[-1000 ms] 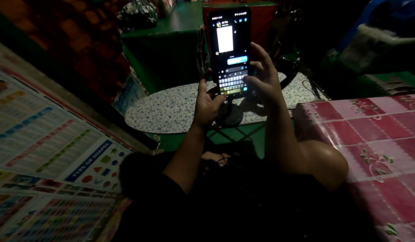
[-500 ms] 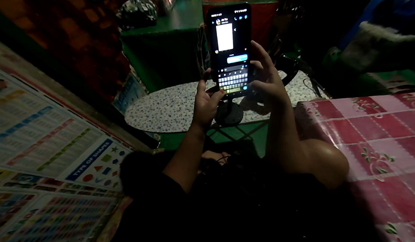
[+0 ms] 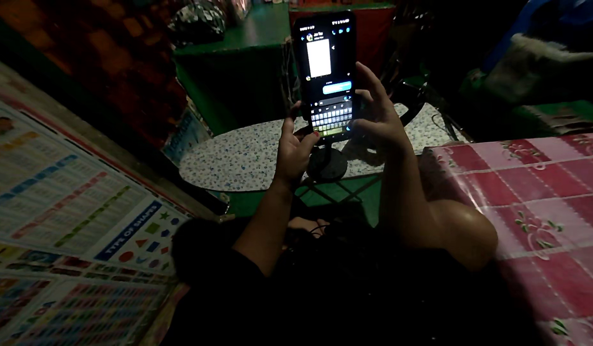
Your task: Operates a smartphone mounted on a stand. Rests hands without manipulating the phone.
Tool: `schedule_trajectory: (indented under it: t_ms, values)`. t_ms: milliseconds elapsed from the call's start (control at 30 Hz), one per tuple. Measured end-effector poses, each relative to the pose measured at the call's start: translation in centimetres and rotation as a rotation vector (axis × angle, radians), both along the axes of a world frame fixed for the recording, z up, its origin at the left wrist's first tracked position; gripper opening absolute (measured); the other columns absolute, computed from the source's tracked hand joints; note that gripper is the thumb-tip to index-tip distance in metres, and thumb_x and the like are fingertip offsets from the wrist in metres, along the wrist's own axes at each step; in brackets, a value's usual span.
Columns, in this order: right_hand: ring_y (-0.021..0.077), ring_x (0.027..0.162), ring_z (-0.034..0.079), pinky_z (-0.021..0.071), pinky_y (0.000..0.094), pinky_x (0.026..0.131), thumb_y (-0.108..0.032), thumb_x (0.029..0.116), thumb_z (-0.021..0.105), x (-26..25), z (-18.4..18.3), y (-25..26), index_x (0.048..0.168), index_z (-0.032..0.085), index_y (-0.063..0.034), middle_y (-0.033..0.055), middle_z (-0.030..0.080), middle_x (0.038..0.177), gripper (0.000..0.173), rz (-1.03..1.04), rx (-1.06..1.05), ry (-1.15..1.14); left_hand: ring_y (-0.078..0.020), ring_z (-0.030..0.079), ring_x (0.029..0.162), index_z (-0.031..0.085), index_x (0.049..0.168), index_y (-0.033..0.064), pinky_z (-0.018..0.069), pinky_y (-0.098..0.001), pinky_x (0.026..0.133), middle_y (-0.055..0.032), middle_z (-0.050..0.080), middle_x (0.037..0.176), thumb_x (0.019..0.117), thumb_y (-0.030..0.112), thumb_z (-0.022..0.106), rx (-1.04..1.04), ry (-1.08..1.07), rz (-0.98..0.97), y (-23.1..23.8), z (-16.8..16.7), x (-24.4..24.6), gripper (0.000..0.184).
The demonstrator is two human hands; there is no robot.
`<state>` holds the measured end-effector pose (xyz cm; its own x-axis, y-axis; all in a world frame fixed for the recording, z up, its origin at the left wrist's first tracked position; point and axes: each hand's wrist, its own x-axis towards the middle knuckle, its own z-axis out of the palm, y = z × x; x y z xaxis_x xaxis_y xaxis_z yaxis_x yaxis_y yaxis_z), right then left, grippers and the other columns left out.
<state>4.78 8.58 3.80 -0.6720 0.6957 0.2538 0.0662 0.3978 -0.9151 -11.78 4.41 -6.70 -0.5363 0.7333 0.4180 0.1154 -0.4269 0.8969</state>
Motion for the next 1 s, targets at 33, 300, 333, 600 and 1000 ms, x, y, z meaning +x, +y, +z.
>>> schedule_trajectory:
  t_ms: [33, 300, 333, 600, 1000]
  values:
    - [0.0122, 0.107, 0.063, 0.0508, 0.0146, 0.087, 0.021, 0.0947, 0.049, 0.0, -0.1, 0.0, 0.157, 0.026, 0.006, 0.0247, 0.052, 0.139, 0.068, -0.001, -0.003, 0.003, -0.0129, 0.071, 0.095, 0.022, 0.157, 0.0103, 0.0608, -0.0296, 0.077, -0.0088, 0.06, 0.132, 0.0952, -0.003, 0.05, -0.025, -0.017, 0.023, -0.1, 0.4, 0.5, 0.069]
    - [0.0094, 0.101, 0.064, 0.0512, 0.0138, 0.083, 0.021, 0.0935, 0.049, -0.2, -0.3, 0.3, 0.157, 0.027, 0.0036, 0.0204, 0.056, 0.135, 0.069, 0.016, -0.038, 0.049, -0.0283, 0.069, 0.109, 0.023, 0.157, 0.0091, 0.0641, -0.0425, 0.079, -0.014, 0.048, 0.15, 0.0951, 0.001, 0.055, 0.038, 0.033, -0.021, 0.8, -1.9, -2.7, 0.07]
    - [0.0097, 0.101, 0.065, 0.0523, 0.0153, 0.084, 0.021, 0.0931, 0.051, -0.4, -1.2, 1.5, 0.157, 0.027, 0.0035, 0.0201, 0.056, 0.134, 0.07, 0.07, -0.035, 0.107, -0.0272, 0.069, 0.109, 0.022, 0.158, 0.0086, 0.064, -0.0413, 0.079, -0.0143, 0.049, 0.149, 0.0951, 0.002, 0.055, 0.04, 0.044, -0.027, 0.8, -1.8, -2.5, 0.071]
    - [0.0085, 0.111, 0.066, 0.0597, 0.0265, 0.09, -0.004, 0.0876, 0.063, -4.3, -9.1, 12.3, 0.16, 0.016, 0.001, 0.01, 0.056, 0.137, 0.086, 0.509, 0.185, 0.502, -0.0122, 0.07, 0.093, 0.028, 0.155, 0.005, 0.0602, -0.0286, 0.08, -0.0124, 0.062, 0.127, 0.1011, 0.001, 0.046, -0.03, -0.015, 0.045, 0.0, 1.0, 0.9, 0.057]
    - [0.0179, 0.118, 0.061, 0.0488, 0.0191, 0.097, 0.01, 0.0977, 0.059, -1.3, -0.4, -0.6, 0.156, 0.026, 0.0063, 0.0258, 0.052, 0.142, 0.067, -0.112, 0.024, 0.037, -0.0093, 0.069, 0.092, 0.039, 0.147, 0.0, 0.0595, -0.0273, 0.081, -0.0098, 0.065, 0.118, 0.1052, 0.012, 0.046, -0.055, -0.02, 0.149, 0.2, 1.4, 1.5, 0.044]
